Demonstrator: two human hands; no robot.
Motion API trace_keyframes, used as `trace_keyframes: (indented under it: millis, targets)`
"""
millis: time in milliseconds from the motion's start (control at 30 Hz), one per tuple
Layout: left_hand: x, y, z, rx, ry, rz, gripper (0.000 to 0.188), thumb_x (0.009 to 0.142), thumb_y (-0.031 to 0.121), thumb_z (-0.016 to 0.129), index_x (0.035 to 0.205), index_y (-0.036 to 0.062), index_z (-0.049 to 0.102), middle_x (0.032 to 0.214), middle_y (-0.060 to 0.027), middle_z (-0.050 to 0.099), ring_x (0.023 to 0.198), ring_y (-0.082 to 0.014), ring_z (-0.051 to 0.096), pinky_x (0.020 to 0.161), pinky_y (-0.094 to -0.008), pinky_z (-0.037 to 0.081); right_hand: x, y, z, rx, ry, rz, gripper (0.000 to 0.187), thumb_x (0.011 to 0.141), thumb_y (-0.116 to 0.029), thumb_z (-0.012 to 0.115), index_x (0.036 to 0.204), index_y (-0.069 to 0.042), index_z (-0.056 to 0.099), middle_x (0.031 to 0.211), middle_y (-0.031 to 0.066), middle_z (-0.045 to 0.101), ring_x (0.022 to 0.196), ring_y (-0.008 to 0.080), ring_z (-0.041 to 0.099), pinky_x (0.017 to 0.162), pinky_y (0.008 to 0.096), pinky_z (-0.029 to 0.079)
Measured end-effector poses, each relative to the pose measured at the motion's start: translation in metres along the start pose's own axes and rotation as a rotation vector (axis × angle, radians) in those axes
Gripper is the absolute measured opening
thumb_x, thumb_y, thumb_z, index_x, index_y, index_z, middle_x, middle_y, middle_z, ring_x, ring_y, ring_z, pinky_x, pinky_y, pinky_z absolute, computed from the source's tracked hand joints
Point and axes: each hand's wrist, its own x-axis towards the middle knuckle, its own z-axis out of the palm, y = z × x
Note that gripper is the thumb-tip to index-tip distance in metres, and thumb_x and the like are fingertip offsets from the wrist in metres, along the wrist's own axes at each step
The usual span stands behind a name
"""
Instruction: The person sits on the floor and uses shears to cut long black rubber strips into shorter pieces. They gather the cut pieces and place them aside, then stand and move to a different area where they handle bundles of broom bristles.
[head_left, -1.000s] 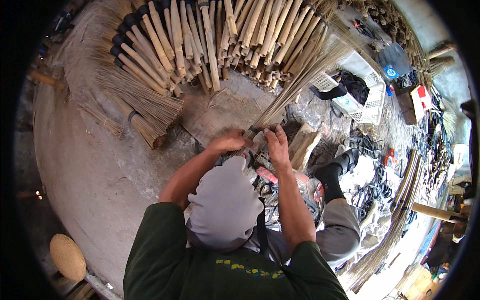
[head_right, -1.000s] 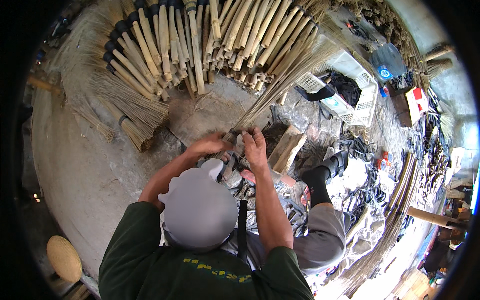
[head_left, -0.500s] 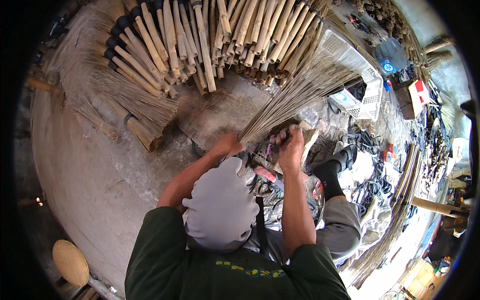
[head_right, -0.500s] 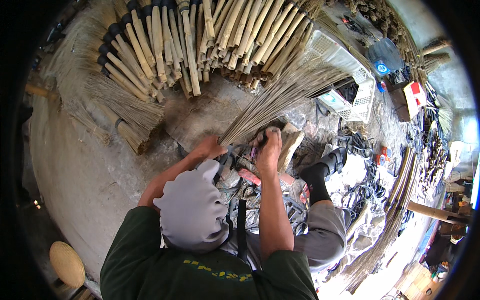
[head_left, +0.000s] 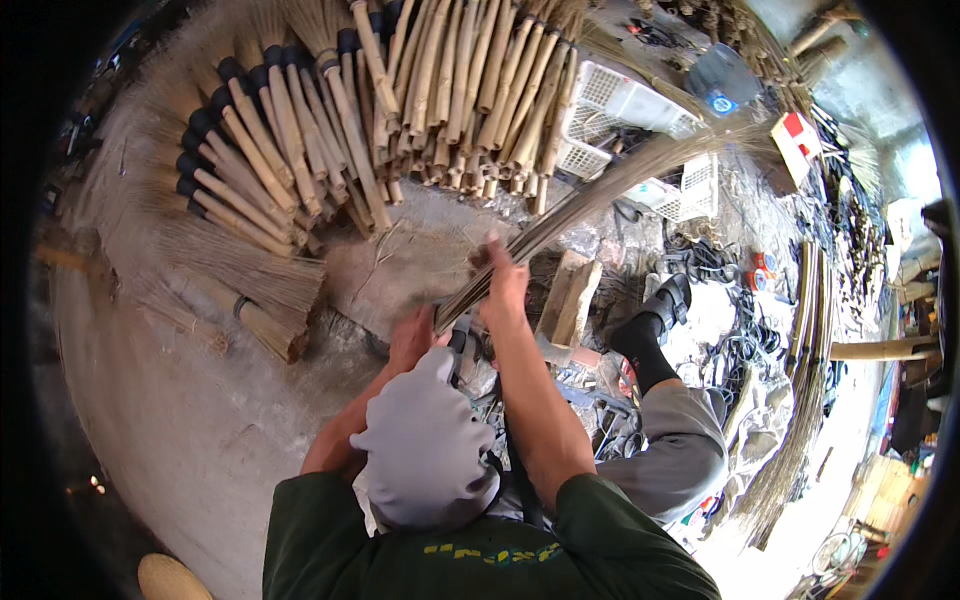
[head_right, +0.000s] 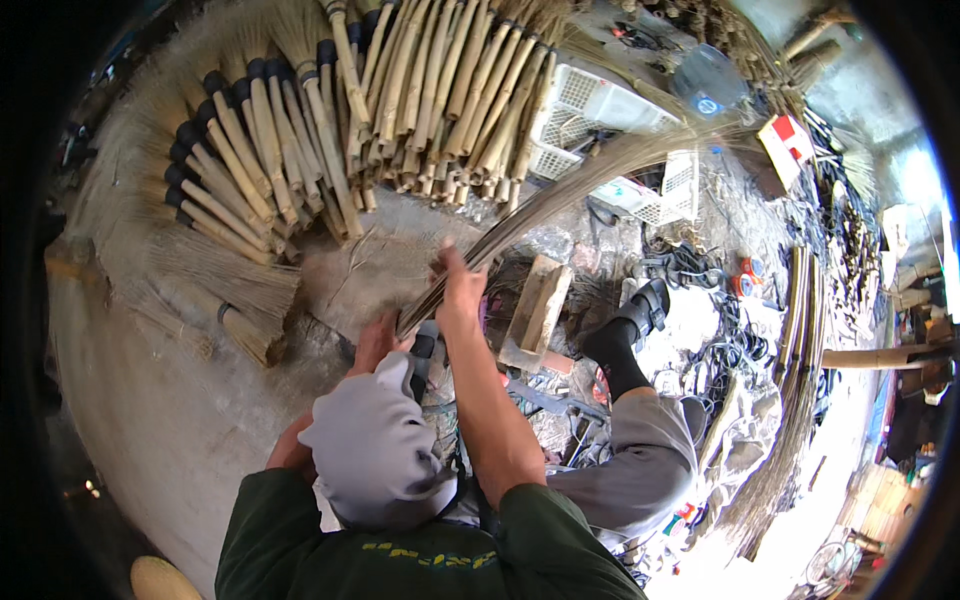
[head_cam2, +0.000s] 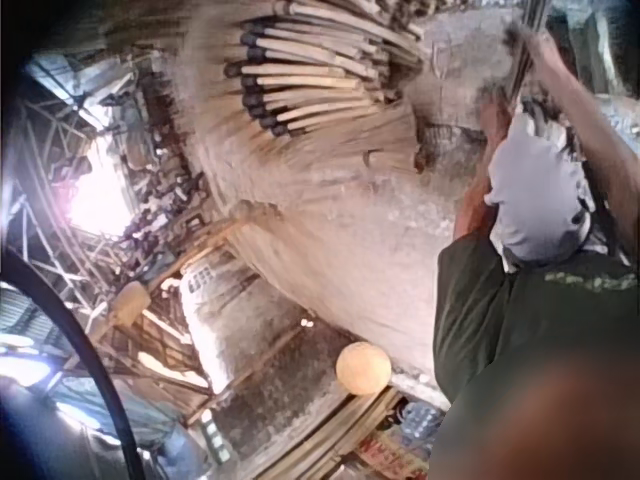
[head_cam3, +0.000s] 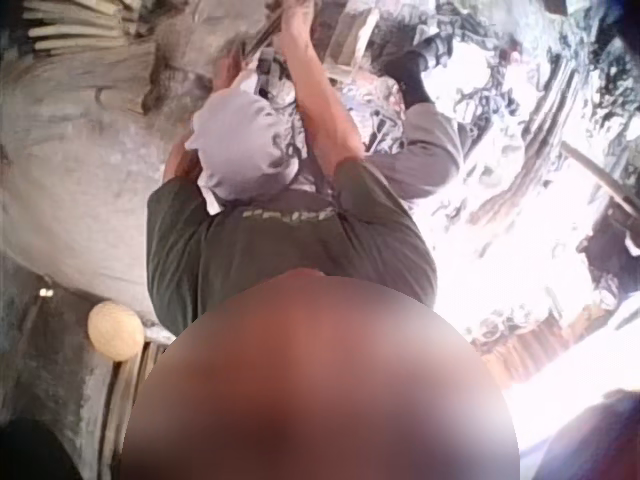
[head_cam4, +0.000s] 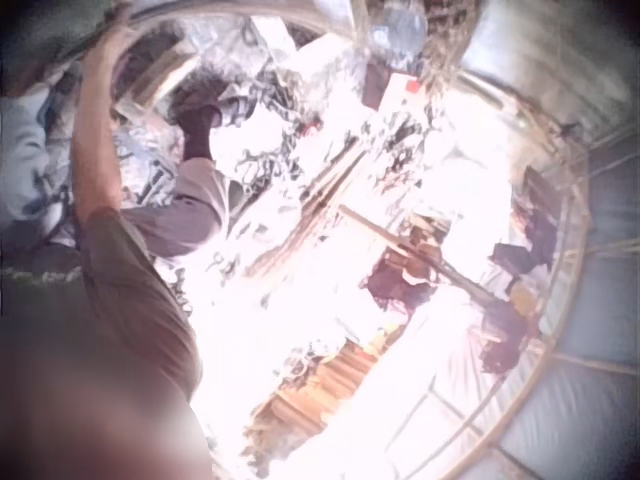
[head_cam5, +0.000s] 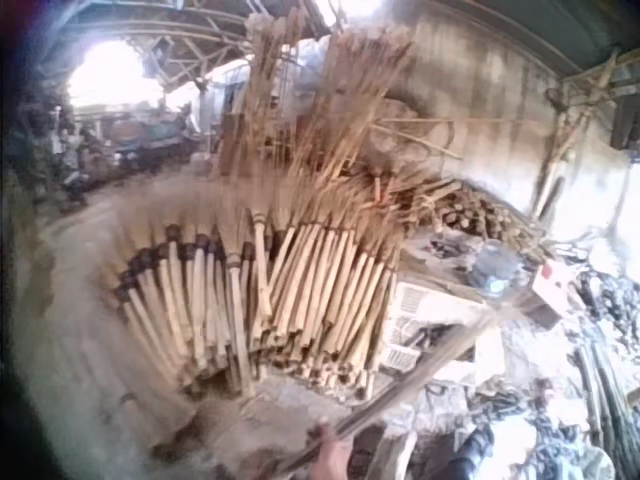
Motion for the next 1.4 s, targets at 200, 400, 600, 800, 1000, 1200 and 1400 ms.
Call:
trace_keyframes:
  millis: [200,400,600,800,1000,1200,1400]
  targets:
    - [0.043,0.057,-0.062,-0.481,0.248,0.195,0.038,0.085,0.025,0.078,0.11,0.0018,0.061,0.094,-0.0235,0.069,0.09,-0.0411,0.069,0.076,-0.0485,0.053,-0.039,-0.108,0.062,-0.101,-0.421,-0.009,0.026,0.087,-0.015,0.081,0.097,-0.004,0.059,0.081,0.009,0.063,0.072,0.0219,0.067,0.071,0.0396,0.06]
    - [0.066,0.028,-0.08,-0.493,0.405,0.283,0.031,0.085,0.022,0.077,0.103,0.0015,0.062,0.085,-0.0186,0.068,0.074,-0.0281,0.066,0.07,-0.0409,0.053,-0.051,-0.153,0.113,-0.297,-0.708,-0.304,0.024,0.096,-0.021,0.071,0.109,-0.002,0.063,0.095,0.0105,0.069,0.086,0.018,0.068,0.079,0.0367,0.055]
    - [0.075,-0.021,-0.049,-1.6,0.358,-0.003,0.035,0.092,0.02,0.074,0.12,0.0016,0.066,0.092,-0.0022,0.069,0.083,-0.0172,0.065,0.077,-0.0325,0.054,-0.04,-0.032,0.114,-0.758,-0.908,-0.004,0.053,0.094,-0.018,0.073,0.139,0.001,0.053,0.125,0.0175,0.067,0.119,0.0278,0.063,0.1,0.0411,0.051]
    - [0.093,-0.002,-0.104,-0.687,0.471,-0.039,0.027,0.1,0.027,0.068,0.091,0.0022,0.063,0.071,-0.0018,0.057,0.058,-0.0148,0.046,0.057,-0.033,0.043,-0.024,-0.023,0.037,-1.029,-0.884,-0.304,0.122,0.081,-0.031,0.082,0.164,-0.007,-0.003,0.159,0.0287,0.038,0.15,0.0388,0.035,0.11,0.0463,0.045]
    - [0.104,-0.003,-0.06,-1.317,0.265,-0.711,0.038,0.094,0.037,0.076,0.104,0.0031,0.064,0.079,-0.0061,0.059,0.062,-0.0211,0.059,0.056,-0.0437,0.052,-0.047,0.062,0.009,-1.366,-0.681,0.09,0.061,0.08,-0.027,0.077,0.129,0.0,0.052,0.117,0.0227,0.067,0.106,0.0413,0.066,0.088,0.0492,0.054]
    - [0.058,-0.04,-0.01,-1.592,-0.006,-0.585,0.059,0.094,0.055,0.07,0.126,0.0051,0.062,0.099,-0.0118,0.071,0.087,-0.0264,0.071,0.078,-0.0421,0.058,-0.038,0.066,-0.016,-0.57,-0.752,0.726,0.03,0.086,-0.02,0.073,0.111,-0.004,0.066,0.087,0.0044,0.068,0.074,0.0199,0.067,0.07,0.0361,0.055]
    - [0.014,-0.052,-0.009,-1.431,-0.062,-0.537,0.032,0.1,0.03,0.065,0.116,0.002,0.067,0.101,-0.0092,0.073,0.088,-0.0219,0.072,0.079,-0.0394,0.058,-0.03,0.056,-0.022,-0.273,-0.723,0.938,0.026,0.09,-0.018,0.074,0.111,-0.005,0.067,0.09,0.0069,0.072,0.068,0.0203,0.07,0.064,0.0342,0.06]
